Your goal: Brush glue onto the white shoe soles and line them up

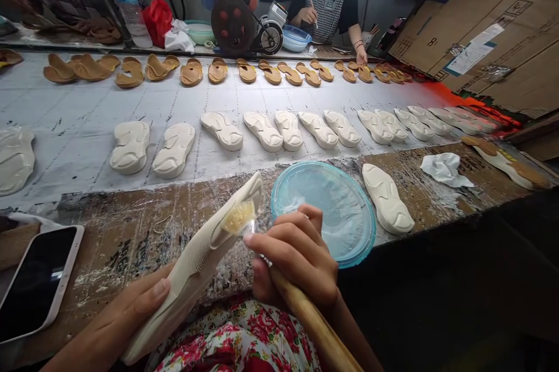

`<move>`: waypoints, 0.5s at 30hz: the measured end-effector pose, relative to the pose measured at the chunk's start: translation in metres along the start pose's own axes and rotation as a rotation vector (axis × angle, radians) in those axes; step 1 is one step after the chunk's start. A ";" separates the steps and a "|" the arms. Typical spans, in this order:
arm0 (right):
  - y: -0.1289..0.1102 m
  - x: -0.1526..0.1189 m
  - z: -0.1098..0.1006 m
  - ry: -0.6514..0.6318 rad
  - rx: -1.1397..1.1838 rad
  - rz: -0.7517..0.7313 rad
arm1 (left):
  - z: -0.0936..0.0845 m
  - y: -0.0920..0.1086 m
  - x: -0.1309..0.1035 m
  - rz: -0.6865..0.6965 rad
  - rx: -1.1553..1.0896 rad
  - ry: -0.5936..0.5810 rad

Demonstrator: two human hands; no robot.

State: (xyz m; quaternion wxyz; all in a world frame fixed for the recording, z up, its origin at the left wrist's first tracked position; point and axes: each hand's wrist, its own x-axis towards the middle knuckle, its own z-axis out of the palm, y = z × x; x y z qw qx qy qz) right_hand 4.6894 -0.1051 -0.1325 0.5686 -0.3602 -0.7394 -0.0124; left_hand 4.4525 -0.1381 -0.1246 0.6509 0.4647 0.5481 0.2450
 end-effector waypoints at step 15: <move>0.026 -0.005 -0.016 -0.063 0.083 -0.017 | 0.000 0.003 0.022 -0.353 -0.480 -0.081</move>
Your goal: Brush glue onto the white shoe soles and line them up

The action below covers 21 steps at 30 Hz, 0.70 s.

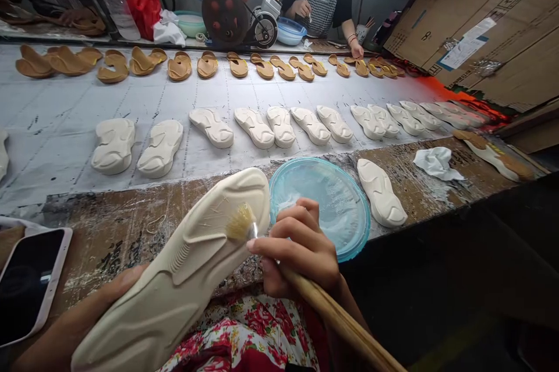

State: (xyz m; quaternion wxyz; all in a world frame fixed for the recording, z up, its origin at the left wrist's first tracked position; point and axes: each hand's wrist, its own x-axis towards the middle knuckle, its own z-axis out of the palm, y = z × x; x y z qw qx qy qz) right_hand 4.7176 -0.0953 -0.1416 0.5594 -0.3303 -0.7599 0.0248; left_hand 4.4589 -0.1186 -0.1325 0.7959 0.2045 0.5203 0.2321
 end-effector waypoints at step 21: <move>0.053 -0.059 -0.030 0.014 -0.191 0.890 | 0.020 -0.007 0.076 0.173 -0.415 0.108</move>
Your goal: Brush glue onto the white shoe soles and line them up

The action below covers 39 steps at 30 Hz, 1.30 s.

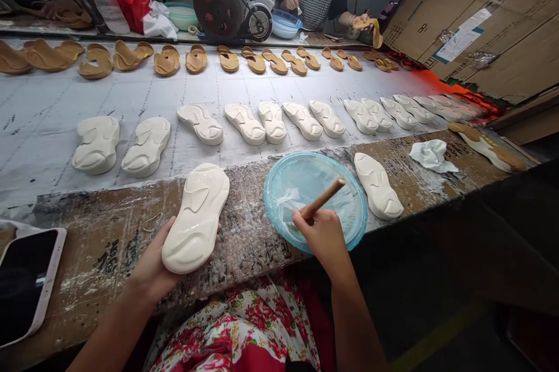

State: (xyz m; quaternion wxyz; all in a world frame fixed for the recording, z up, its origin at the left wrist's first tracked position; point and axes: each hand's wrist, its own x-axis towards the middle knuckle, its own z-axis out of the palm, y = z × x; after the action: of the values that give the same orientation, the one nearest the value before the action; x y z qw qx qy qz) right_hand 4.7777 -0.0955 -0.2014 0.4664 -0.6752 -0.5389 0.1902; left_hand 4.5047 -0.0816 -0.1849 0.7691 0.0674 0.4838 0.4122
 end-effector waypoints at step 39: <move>-0.083 -0.026 0.004 -0.349 0.321 -0.959 | 0.059 -0.008 -0.059 0.359 0.717 -0.034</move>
State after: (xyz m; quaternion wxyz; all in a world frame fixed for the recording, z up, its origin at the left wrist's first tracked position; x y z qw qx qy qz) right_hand 4.7200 -0.1182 -0.1407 0.5017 -0.2317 -0.8207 0.1452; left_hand 4.5456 -0.1104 -0.1178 0.6206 0.4215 0.5647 0.3439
